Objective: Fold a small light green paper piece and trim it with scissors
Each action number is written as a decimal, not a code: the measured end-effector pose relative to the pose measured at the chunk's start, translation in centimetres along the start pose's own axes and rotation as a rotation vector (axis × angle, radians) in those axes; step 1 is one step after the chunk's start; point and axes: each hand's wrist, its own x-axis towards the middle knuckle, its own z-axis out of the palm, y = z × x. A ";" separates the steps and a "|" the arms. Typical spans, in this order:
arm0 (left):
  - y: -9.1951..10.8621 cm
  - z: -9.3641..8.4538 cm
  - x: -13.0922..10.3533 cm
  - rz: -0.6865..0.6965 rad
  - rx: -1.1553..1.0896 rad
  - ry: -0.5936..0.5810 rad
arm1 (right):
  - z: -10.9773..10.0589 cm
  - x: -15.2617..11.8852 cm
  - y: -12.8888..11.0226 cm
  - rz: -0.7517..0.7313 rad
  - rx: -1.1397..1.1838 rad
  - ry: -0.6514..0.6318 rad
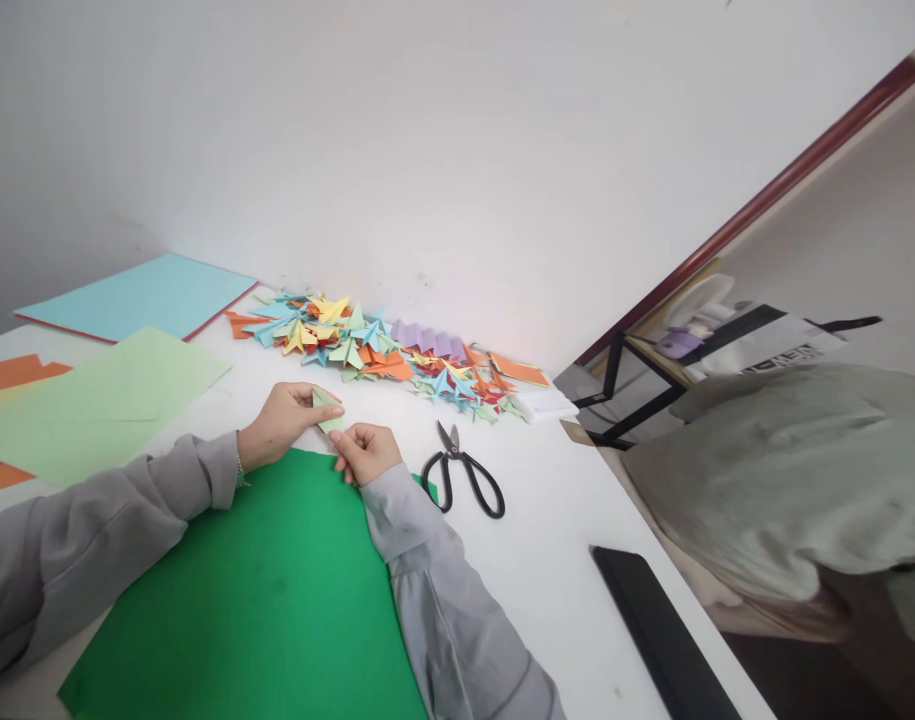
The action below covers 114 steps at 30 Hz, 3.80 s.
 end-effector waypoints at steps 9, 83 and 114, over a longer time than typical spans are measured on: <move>-0.3 -0.1 -0.1 -0.097 -0.147 -0.155 | 0.3 -0.3 0.1 -0.069 -0.038 0.066; 0.0 -0.1 -0.2 0.041 -0.032 -0.041 | 0.1 0.1 0.6 -0.296 -0.157 0.367; -0.2 0.1 -0.1 -0.037 -0.170 -0.064 | -0.8 0.9 0.5 -0.297 0.068 0.382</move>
